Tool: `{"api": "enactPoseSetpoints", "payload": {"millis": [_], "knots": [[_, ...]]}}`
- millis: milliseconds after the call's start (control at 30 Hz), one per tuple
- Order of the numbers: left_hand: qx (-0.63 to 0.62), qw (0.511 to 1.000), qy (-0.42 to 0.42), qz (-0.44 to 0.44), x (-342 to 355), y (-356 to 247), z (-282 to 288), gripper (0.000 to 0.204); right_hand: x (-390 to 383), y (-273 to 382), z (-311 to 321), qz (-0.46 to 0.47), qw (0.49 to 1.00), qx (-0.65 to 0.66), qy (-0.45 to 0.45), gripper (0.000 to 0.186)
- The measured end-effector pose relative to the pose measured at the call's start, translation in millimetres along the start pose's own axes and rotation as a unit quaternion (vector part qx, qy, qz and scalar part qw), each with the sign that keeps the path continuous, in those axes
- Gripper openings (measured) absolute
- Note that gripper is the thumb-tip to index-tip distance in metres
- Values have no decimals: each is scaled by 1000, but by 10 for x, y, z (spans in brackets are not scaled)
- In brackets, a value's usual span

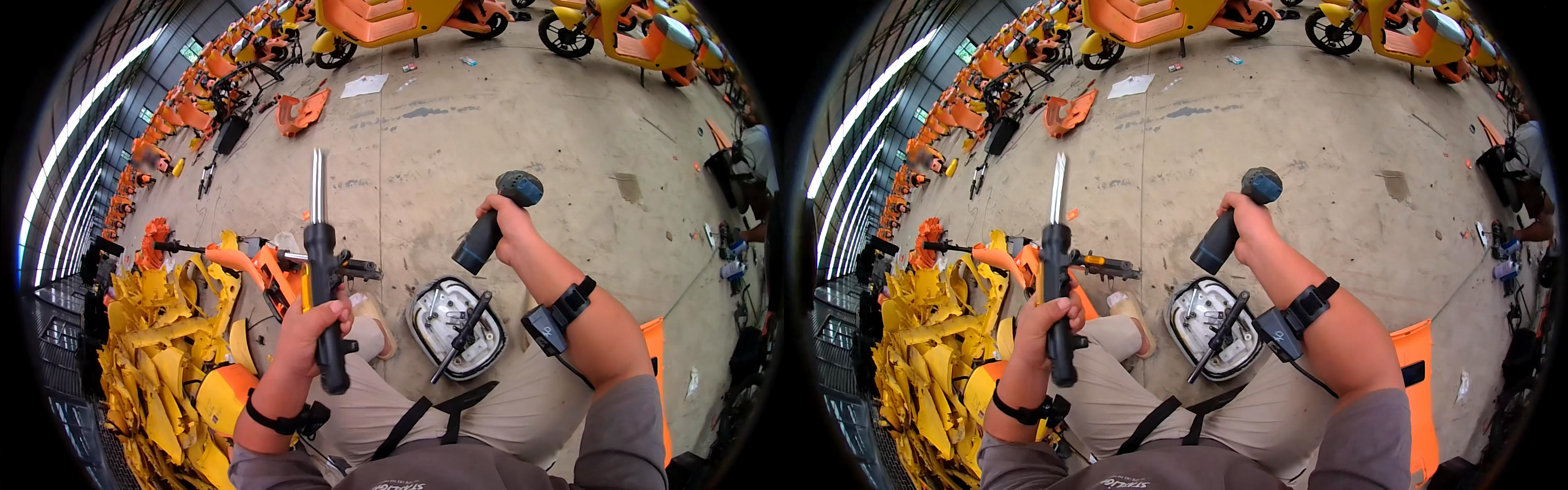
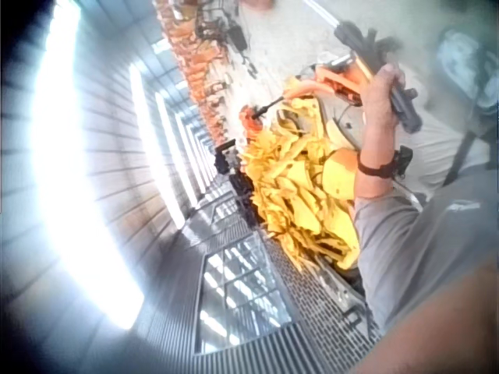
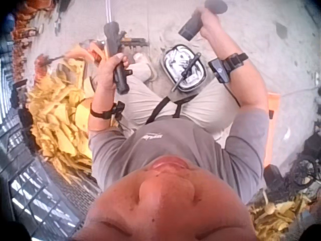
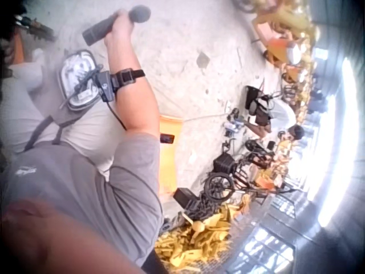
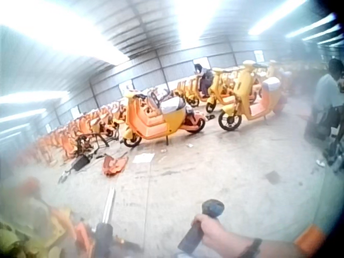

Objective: The person uses a power drill to drive a screw into a motorcycle fork tube and then picks up another fork tube to continue working on the assembly.

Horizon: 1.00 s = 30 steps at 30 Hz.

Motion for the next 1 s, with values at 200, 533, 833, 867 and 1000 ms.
{"api": "enactPoseSetpoints", "payload": {"millis": [200, 533, 833, 867, 1000], "knots": [[4, 988, 124, -87, 408, -67, -132, 58, 15, -19, -7, 4, 1000, -2, -20, 14], [120, 992, 29, 17, 970, 685, -212, 26, -243, 62, -142, -16, 999, 47, 12, 12], [-114, 977, 182, 1, 1255, 232, -15, 46, -835, 196, -165, -37, 994, 54, 87, 30], [-118, 977, 180, 1, 1294, 249, -16, 46, -895, 208, -163, -55, 991, 49, 110, 33], [-205, 966, 146, 60, 1423, 323, 73, 45, -1047, 160, -202, -82, 980, 36, 180, 39]]}}
Point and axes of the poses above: each hand's wrist, its own x-axis towards the middle knuckle, its own z-axis out of the back of the hand, y = z × x, the point moved 1 cm from there along x, towards the middle knuckle, and after that the axes turned 13 degrees about z, right-handed, at the moved point
